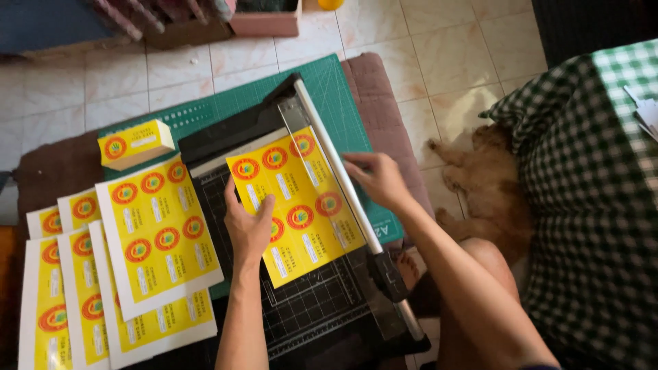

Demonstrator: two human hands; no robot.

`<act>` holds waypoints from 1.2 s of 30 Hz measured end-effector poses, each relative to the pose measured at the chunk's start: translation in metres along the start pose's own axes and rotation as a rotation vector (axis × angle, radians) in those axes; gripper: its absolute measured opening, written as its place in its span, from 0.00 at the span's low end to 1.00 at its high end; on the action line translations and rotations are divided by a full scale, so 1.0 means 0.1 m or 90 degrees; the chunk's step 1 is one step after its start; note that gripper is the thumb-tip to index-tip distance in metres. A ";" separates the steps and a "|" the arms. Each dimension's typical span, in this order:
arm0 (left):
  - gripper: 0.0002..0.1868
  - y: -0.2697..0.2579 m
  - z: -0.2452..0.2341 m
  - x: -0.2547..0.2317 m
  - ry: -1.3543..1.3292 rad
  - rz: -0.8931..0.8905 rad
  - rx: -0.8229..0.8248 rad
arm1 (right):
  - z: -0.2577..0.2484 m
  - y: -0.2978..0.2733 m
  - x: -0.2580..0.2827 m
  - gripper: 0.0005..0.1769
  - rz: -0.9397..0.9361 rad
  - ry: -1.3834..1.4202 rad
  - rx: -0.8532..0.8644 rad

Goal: Using a manual paper trimmer to cut sheets of printed labels into smaller sections.

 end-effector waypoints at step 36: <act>0.42 -0.02 0.01 -0.16 0.019 -0.003 0.025 | 0.48 0.70 -0.02 0.08 -0.003 0.163 -0.011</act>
Point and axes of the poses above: each hand's wrist, its own y-axis towards the middle knuckle, its own z-axis out of the palm, x = y × z, the point moved 8 cm from there along y, towards the middle knuckle, and after that the axes turned 11 degrees about z, right-handed, at the moved point
